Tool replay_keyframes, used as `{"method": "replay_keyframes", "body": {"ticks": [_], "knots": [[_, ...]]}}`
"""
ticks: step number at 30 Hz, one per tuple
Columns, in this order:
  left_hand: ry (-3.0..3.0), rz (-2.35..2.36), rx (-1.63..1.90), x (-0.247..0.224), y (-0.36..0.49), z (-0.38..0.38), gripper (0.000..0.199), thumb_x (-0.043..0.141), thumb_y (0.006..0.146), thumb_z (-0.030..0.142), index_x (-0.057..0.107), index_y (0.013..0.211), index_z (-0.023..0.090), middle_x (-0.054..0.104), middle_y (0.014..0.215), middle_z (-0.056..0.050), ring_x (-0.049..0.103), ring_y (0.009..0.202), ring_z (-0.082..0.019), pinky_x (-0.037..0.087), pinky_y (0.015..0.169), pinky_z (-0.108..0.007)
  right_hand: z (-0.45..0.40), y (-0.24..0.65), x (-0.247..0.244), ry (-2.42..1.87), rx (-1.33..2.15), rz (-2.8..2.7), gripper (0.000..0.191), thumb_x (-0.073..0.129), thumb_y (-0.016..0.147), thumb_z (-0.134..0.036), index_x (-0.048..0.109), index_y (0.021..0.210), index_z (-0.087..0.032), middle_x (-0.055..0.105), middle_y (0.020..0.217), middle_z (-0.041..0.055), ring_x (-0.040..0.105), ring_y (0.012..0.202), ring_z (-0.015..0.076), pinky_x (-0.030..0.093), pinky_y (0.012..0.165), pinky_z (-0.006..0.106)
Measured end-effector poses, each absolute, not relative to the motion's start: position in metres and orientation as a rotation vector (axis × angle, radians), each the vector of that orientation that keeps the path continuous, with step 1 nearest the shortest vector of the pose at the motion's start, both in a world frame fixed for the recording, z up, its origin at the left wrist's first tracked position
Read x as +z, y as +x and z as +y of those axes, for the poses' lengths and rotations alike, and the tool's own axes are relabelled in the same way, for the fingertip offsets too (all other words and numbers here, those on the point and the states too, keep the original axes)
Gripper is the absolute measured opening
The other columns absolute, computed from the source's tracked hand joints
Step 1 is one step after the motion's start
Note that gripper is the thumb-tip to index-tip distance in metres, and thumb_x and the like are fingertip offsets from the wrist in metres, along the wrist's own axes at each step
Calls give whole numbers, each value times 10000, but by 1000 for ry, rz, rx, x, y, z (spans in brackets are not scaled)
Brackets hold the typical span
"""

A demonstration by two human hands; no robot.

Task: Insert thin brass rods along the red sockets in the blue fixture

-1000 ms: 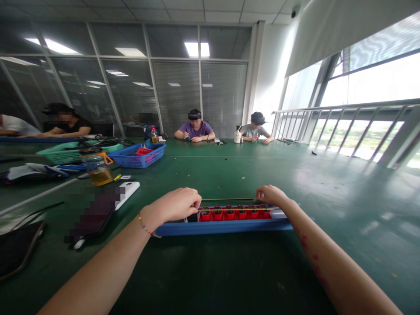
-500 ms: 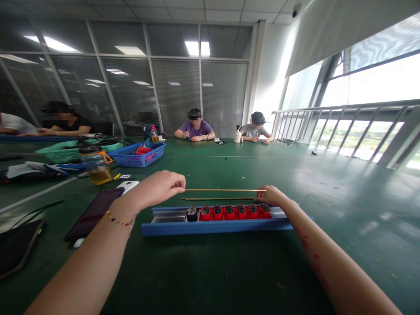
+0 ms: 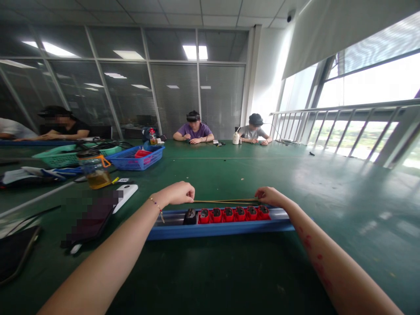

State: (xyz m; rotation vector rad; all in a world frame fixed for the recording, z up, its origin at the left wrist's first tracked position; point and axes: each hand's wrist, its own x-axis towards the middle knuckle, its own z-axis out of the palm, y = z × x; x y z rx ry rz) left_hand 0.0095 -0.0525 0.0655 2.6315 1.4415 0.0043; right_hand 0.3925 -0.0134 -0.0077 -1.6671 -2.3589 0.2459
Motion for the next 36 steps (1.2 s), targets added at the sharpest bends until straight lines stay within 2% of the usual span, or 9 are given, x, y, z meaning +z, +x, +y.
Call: {"method": "replay_keyframes", "body": {"ticks": [10, 17, 21, 26, 31, 36], "knots": [[2660, 1483, -85, 40, 34, -29, 112, 577, 695, 277, 662, 695, 203, 684, 747, -12, 611, 667, -137, 409, 565, -204, -12, 394, -10, -1664, 281, -2395, 311, 517, 628, -95, 660, 883, -201, 678, 804, 6, 611, 729, 151, 451, 640, 204], [2687, 1572, -115, 22, 39, -18, 84, 606, 681, 267, 657, 712, 208, 678, 788, -29, 620, 721, -164, 430, 602, -227, -14, 388, -1, -1606, 223, -2548, 292, 576, 679, -239, 643, 959, -190, 674, 896, 44, 608, 795, 185, 453, 681, 238], [2716, 1633, -130, 22, 37, -20, 119, 581, 707, 284, 642, 774, 207, 665, 854, -45, 614, 757, -178, 443, 627, -245, -15, 384, 4, -1643, 180, -2616, 307, 592, 669, -263, 638, 968, -211, 671, 938, 40, 610, 813, 190, 445, 679, 239], [2779, 1596, -219, 28, 31, -23, 297, 628, 643, 222, 610, 938, 244, 626, 1032, -41, 577, 929, -207, 442, 741, -269, -14, 375, 9, -1706, 93, -2673, 256, 529, 675, -187, 658, 886, -250, 680, 881, 21, 608, 808, 197, 419, 659, 254], [2736, 1607, -300, 25, 28, -18, 256, 573, 625, 92, 621, 842, 219, 657, 907, -43, 604, 824, -185, 449, 677, -248, -12, 366, 13, -1742, 92, -2708, 262, 549, 591, -123, 666, 797, -234, 680, 824, 24, 605, 750, 194, 394, 586, 239], [2660, 1586, -218, 20, 23, -14, 244, 558, 591, 87, 613, 795, 209, 656, 873, -28, 600, 788, -164, 439, 638, -220, -9, 365, 12, -1716, 196, -2684, 243, 571, 540, -124, 654, 752, -208, 668, 769, 20, 584, 692, 184, 363, 534, 229]]}}
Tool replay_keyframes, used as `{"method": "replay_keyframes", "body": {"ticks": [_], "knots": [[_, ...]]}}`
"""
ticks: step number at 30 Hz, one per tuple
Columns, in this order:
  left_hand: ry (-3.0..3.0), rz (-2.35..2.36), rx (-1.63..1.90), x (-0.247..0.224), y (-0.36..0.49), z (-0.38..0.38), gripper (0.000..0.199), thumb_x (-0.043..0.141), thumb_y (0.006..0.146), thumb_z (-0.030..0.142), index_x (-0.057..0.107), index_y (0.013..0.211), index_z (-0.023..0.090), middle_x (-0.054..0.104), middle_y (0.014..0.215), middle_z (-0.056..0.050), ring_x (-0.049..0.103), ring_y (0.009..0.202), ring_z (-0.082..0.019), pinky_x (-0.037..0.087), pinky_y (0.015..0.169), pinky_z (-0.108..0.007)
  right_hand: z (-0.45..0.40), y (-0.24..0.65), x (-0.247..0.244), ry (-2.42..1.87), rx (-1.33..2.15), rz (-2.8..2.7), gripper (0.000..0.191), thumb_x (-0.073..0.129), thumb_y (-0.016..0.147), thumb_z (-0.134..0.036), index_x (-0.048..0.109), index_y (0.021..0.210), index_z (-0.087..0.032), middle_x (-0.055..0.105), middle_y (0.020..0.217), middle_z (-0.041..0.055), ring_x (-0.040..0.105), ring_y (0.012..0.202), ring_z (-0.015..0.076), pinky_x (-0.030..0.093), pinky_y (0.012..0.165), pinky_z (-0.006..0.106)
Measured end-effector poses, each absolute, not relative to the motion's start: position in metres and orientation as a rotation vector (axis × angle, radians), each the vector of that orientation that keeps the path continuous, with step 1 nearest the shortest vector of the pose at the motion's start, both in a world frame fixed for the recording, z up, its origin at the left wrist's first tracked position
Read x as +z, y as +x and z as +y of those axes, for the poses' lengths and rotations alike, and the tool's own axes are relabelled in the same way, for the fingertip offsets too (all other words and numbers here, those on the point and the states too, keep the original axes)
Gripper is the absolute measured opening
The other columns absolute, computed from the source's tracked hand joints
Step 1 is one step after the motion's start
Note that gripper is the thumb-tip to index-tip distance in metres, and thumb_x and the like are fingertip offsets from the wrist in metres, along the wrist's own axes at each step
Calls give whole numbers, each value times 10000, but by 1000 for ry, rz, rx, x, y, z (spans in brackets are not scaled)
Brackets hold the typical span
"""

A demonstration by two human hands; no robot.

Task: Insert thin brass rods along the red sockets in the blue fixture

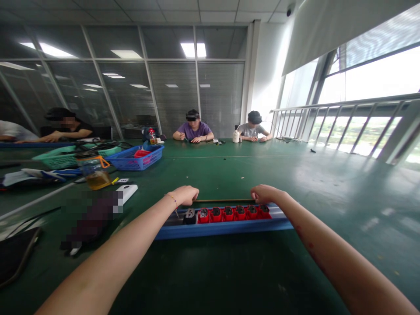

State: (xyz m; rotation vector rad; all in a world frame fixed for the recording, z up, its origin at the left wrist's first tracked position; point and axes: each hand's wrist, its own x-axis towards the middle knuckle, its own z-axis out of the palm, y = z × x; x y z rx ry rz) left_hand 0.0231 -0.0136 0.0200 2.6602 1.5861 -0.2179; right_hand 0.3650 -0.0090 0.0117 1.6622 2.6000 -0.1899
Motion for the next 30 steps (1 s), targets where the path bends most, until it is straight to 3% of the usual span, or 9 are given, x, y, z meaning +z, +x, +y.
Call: {"method": "replay_keyframes", "body": {"ticks": [6, 10, 14, 19, 24, 30], "knots": [[2482, 1499, 11, 27, 5, -19, 197, 513, 624, 196, 616, 791, 192, 665, 792, -7, 602, 704, -145, 435, 581, -205, -10, 380, 7, 1729, -464, 2749, 127, 539, 585, -156, 599, 692, -186, 615, 687, 6, 530, 626, 140, 370, 540, 220], [2381, 1465, 267, 34, 1, -29, 261, 408, 728, 269, 561, 907, 156, 647, 869, -34, 600, 777, -146, 451, 635, -220, -14, 388, 9, 1816, -729, 2864, 135, 419, 668, -192, 525, 751, -174, 520, 611, -21, 494, 601, 127, 384, 541, 220], [2190, 1375, 550, 44, 9, -46, 279, 455, 734, 332, 558, 915, 146, 634, 879, -52, 585, 809, -168, 448, 683, -257, -27, 387, 18, 1870, -961, 2920, 149, 353, 709, -206, 472, 794, -181, 401, 558, -50, 421, 532, 106, 352, 495, 210], [2176, 1265, 407, 65, 14, -73, 429, 502, 739, 482, 556, 1033, 175, 627, 846, -22, 558, 782, -155, 417, 679, -235, -57, 388, 38, 1801, -1218, 2973, 187, 460, 732, -273, 505, 888, -181, 361, 597, -59, 354, 537, 91, 296, 489, 208], [2221, 1386, 344, 76, 14, -89, 525, 334, 789, 595, 644, 876, 181, 554, 668, 10, 487, 598, -116, 357, 571, -209, -77, 386, 52, 1762, -1568, 2924, 357, 470, 784, -509, 531, 884, -171, 317, 605, -59, 307, 529, 81, 252, 468, 207], [2221, 1385, 331, 79, 10, -90, 453, 432, 744, 572, 660, 834, 191, 575, 712, 4, 494, 647, -126, 344, 561, -197, -81, 384, 52, 1685, -1563, 2828, 376, 518, 762, -532, 519, 854, -168, 328, 578, -70, 273, 486, 61, 213, 424, 194]]}}
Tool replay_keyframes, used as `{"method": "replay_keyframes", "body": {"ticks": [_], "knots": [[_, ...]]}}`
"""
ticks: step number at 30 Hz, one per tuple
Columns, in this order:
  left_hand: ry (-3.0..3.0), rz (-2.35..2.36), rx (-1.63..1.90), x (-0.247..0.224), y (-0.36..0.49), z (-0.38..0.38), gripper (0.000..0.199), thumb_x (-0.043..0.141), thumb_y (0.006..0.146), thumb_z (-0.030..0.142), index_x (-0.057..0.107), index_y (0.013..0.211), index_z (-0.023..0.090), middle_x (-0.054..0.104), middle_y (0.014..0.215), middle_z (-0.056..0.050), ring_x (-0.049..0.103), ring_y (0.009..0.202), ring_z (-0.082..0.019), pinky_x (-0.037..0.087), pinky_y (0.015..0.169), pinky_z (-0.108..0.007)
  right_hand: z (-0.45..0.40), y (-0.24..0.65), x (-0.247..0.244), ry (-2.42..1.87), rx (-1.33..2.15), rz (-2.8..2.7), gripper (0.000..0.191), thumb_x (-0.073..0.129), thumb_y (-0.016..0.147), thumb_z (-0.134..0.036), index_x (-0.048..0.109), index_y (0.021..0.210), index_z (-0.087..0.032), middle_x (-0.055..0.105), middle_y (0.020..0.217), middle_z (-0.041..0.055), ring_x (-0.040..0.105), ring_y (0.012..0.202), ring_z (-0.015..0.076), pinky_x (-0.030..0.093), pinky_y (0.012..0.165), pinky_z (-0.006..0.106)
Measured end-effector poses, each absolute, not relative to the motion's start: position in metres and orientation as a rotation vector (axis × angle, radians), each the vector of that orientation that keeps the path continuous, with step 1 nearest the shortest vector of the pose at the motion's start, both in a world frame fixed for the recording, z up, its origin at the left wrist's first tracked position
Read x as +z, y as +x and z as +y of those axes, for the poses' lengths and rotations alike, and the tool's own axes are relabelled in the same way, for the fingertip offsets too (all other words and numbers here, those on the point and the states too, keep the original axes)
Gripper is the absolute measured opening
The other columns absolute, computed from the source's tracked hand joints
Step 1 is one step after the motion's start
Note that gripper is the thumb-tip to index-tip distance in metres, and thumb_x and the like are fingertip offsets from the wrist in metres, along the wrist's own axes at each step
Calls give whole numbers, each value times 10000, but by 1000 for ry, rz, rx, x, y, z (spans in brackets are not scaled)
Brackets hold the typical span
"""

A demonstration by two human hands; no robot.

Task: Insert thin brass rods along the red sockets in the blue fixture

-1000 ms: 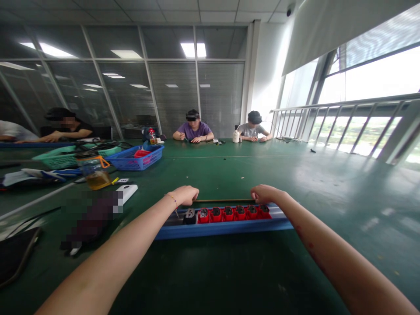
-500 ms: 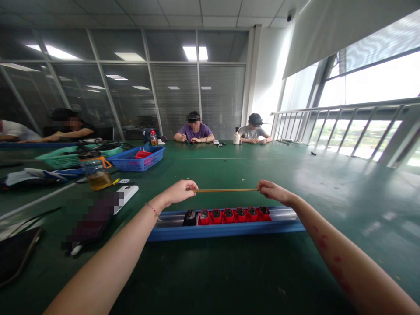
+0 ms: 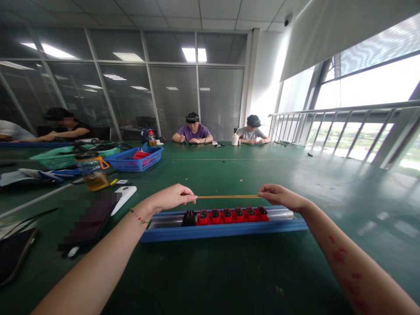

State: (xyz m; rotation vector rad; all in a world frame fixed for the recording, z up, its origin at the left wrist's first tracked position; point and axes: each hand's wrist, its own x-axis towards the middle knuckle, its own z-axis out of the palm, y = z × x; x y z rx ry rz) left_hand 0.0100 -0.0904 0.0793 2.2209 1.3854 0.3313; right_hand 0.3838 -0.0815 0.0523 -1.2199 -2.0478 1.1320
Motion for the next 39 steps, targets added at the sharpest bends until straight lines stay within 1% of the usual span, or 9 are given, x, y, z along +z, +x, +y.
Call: {"method": "replay_keyframes", "body": {"ticks": [4, 7, 12, 18, 26, 34, 39], "knots": [[2146, 1345, 276, 79, 6, -88, 430, 510, 693, 553, 654, 859, 183, 588, 718, -1, 497, 632, -123, 361, 535, -192, -85, 388, 53, -1175, 1230, -2116, 343, 559, 752, -493, 508, 870, -175, 387, 586, -67, 312, 472, 57, 269, 410, 185], [2124, 1331, 285, 78, 5, -87, 421, 529, 685, 545, 653, 848, 178, 603, 729, -9, 516, 652, -127, 391, 552, -195, -86, 390, 54, -1171, 1234, -2122, 328, 572, 751, -475, 505, 865, -175, 396, 574, -70, 332, 467, 56, 299, 409, 179], [2091, 1238, 214, 80, 3, -90, 382, 521, 715, 510, 634, 849, 170, 626, 708, -11, 554, 630, -123, 428, 578, -204, -86, 390, 52, -1173, 1261, -2110, 337, 583, 737, -482, 497, 845, -175, 407, 556, -74, 344, 457, 54, 305, 408, 178], [2023, 1174, 68, 80, 1, -92, 340, 549, 703, 494, 587, 799, 170, 646, 690, -10, 591, 597, -126, 445, 579, -218, -86, 390, 51, -1216, 1320, -2179, 375, 573, 729, -515, 490, 852, -171, 464, 552, -61, 393, 464, 65, 329, 440, 197], [2040, 1146, 63, 71, -4, -87, 303, 537, 734, 473, 525, 795, 176, 667, 689, -18, 620, 607, -142, 450, 566, -223, -84, 389, 46, -1258, 1312, -2232, 383, 554, 734, -531, 472, 846, -175, 504, 566, -49, 409, 476, 76, 329, 460, 213], [1973, 1126, 40, 70, -6, -86, 312, 564, 717, 470, 516, 812, 176, 672, 708, -27, 634, 624, -158, 469, 568, -241, -81, 392, 43, -1283, 1270, -2275, 387, 548, 745, -526, 466, 873, -171, 555, 632, -15, 453, 509, 90, 354, 477, 216], [2004, 1108, 46, 71, -6, -85, 308, 584, 707, 458, 532, 799, 168, 671, 691, -22, 632, 641, -156, 462, 582, -233, -80, 394, 41, -1271, 1254, -2272, 389, 556, 737, -525, 469, 855, -165, 536, 642, -19, 476, 545, 98, 369, 496, 217]]}}
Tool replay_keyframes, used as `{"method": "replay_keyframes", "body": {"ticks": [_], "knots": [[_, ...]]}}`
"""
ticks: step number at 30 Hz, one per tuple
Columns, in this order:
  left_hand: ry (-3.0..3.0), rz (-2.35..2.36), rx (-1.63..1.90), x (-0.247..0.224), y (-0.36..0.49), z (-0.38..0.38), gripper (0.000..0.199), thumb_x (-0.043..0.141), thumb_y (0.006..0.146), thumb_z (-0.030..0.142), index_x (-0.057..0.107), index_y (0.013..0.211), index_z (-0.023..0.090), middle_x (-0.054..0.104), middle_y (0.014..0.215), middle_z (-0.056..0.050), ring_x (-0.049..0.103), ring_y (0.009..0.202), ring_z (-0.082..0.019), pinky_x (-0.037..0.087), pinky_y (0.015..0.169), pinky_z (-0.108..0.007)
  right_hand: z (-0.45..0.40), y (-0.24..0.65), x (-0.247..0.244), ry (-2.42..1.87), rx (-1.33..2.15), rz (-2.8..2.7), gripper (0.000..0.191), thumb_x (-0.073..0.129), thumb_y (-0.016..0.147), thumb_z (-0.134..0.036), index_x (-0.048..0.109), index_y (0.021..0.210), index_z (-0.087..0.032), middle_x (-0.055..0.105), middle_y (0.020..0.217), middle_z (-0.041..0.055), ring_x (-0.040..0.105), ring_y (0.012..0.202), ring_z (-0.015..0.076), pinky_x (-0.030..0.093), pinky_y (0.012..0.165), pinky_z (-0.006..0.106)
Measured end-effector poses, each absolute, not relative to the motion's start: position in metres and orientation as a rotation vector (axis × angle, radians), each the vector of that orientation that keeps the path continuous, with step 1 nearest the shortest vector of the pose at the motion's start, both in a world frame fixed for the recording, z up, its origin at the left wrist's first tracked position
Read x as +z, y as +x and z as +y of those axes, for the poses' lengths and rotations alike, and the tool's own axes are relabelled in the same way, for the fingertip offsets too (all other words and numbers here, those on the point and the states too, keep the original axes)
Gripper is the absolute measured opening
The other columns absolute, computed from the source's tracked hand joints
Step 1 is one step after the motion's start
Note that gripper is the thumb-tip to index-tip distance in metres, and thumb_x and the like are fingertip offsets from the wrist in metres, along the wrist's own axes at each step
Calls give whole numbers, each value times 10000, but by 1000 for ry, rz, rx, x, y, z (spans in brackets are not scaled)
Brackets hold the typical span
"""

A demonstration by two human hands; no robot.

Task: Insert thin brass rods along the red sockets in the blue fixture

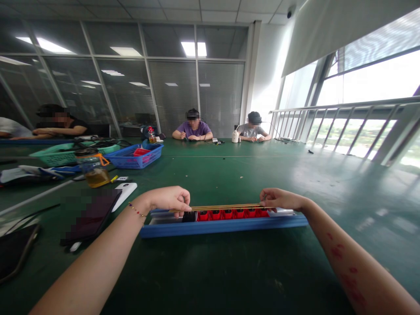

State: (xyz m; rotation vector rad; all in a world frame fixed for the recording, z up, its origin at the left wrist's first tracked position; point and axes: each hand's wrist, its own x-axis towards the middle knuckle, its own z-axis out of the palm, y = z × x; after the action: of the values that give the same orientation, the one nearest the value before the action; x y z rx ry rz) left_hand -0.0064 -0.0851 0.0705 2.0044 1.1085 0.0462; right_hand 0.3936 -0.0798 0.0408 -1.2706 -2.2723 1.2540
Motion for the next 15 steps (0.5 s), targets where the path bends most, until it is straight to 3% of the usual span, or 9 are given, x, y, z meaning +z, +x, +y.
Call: {"method": "replay_keyframes", "body": {"ticks": [15], "knots": [[1973, 1134, 77, 69, -8, -82, 292, 566, 714, 445, 556, 815, 171, 644, 637, 1, 594, 588, -139, 452, 565, -228, -80, 394, 40, -1188, 1270, -2246, 363, 517, 769, -516, 490, 849, -163, 487, 643, -28, 433, 584, 104, 355, 555, 246]]}}
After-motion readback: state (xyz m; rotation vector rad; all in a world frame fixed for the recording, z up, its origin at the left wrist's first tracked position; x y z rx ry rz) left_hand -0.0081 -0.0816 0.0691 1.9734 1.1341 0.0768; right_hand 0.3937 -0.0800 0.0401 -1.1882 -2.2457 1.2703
